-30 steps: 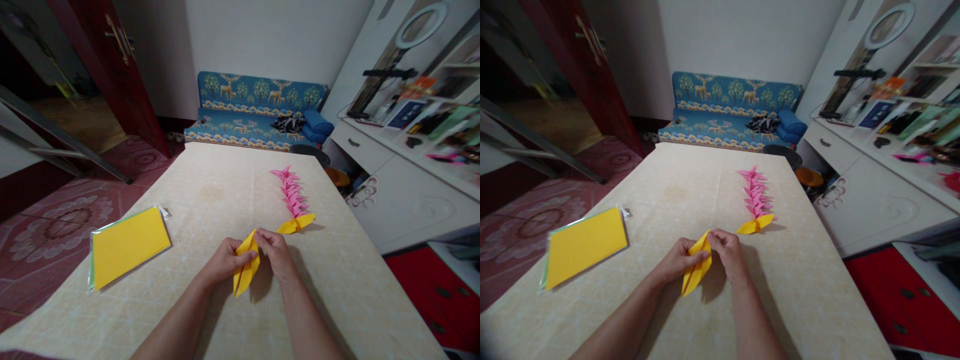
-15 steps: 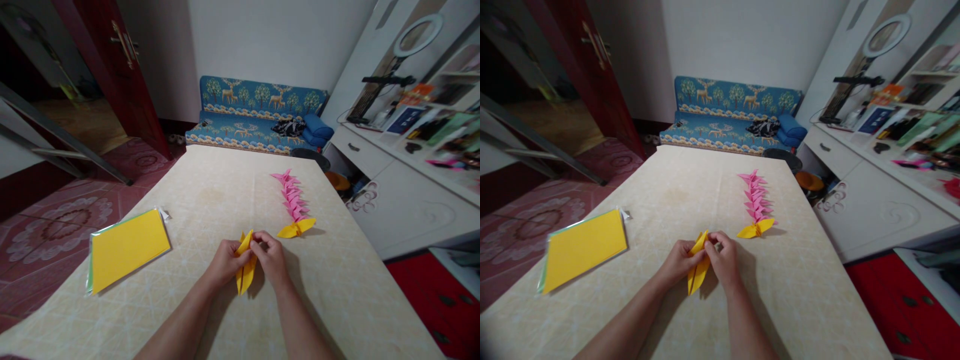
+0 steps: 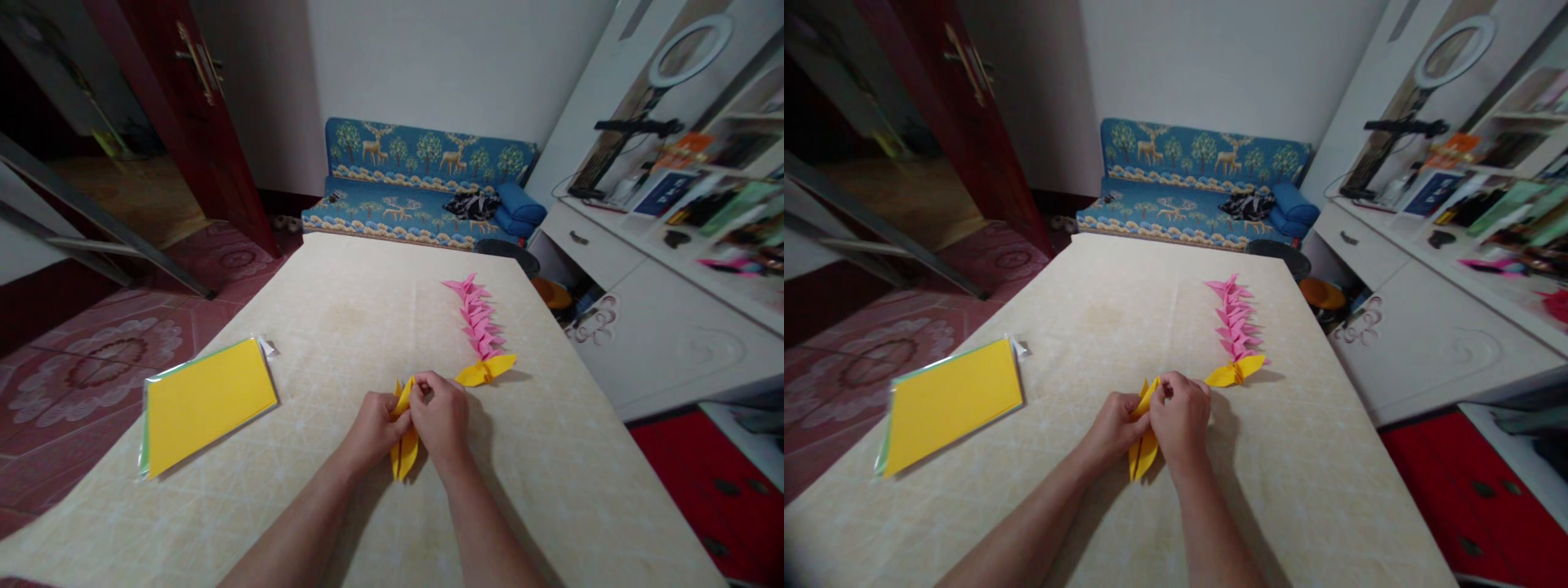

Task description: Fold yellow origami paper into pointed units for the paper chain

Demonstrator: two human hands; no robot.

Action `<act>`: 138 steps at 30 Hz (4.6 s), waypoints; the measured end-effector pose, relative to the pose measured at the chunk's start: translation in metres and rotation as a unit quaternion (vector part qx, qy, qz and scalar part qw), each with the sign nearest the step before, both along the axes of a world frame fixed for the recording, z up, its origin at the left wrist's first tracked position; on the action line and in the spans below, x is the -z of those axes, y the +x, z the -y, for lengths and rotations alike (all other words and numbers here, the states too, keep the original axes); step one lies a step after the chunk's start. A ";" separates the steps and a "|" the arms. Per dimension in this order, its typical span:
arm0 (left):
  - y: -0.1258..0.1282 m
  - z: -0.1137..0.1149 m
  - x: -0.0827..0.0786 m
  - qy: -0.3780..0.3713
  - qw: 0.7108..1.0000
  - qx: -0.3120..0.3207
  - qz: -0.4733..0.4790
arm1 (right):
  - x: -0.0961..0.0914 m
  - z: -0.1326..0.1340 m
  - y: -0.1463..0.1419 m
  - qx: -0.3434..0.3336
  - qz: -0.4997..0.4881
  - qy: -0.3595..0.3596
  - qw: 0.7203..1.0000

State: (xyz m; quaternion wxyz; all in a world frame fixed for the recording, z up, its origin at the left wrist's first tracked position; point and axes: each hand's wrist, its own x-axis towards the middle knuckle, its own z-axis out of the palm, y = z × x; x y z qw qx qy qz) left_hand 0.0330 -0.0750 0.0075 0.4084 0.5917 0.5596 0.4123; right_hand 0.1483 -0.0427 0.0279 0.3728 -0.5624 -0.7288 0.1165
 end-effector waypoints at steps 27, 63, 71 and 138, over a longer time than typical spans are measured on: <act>0.000 0.003 0.002 -0.062 0.993 0.016 0.104 | 0.024 -0.001 -0.004 -0.012 -0.328 -0.162 0.930; -0.006 0.008 -0.008 -0.109 0.973 0.077 0.186 | 0.012 0.000 0.012 -0.138 -0.465 -0.260 0.835; -0.006 0.007 -0.005 -0.095 0.979 0.075 0.167 | 0.015 0.002 0.008 -0.112 -0.494 -0.265 0.821; -0.013 -0.006 -0.003 -0.007 0.897 -0.246 0.368 | 0.017 0.018 -0.010 -0.116 0.016 0.120 0.986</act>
